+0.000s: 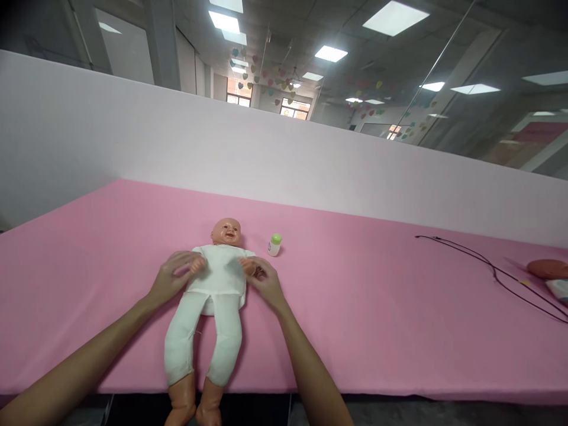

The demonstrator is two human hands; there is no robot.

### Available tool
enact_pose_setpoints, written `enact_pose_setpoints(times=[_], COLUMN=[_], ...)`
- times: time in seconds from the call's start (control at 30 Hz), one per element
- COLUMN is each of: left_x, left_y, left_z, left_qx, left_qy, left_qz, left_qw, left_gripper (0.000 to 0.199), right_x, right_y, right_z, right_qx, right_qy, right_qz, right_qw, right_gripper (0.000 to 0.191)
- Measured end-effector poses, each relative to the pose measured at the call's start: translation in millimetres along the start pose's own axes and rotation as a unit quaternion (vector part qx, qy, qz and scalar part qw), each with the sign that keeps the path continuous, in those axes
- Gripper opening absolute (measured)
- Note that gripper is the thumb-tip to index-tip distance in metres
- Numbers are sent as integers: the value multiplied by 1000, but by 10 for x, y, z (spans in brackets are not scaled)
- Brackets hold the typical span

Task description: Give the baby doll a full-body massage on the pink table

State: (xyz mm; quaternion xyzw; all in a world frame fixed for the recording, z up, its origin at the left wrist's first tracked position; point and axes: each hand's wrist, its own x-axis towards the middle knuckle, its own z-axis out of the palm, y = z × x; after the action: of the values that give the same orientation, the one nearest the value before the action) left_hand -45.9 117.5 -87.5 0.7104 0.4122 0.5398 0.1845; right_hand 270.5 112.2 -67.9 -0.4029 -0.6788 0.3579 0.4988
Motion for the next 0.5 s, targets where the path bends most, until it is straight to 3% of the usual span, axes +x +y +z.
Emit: enact_pose_setpoints(times=[0.07,0.13,0.2,0.27,0.37,0.5], left_x=[-26,-45,-52,-41,10,87], left_y=[28,24,10,-9,-67,-209], left_z=[28,38,35,22,-41,-239], left_qx=[33,57,71,53,-13,-3], left_qy=[-67,-51,6,73,167,254], left_qz=[79,87,34,-56,-179,-243], left_qw=[994,993,997,994,970,936], left_gripper=[26,26,26,36,65,95], right_x=[-42,-54,-26,27,96,98], right_y=[-49,-44,2,64,154,252], right_z=[61,93,89,42,-106,-369], right_qx=[-80,-107,-67,5,94,115], right_qy=[-87,-97,-36,66,202,259], right_qz=[-46,-57,-29,24,115,194], right_qw=[992,988,997,998,968,939], right_gripper=[32,34,38,44,51,45])
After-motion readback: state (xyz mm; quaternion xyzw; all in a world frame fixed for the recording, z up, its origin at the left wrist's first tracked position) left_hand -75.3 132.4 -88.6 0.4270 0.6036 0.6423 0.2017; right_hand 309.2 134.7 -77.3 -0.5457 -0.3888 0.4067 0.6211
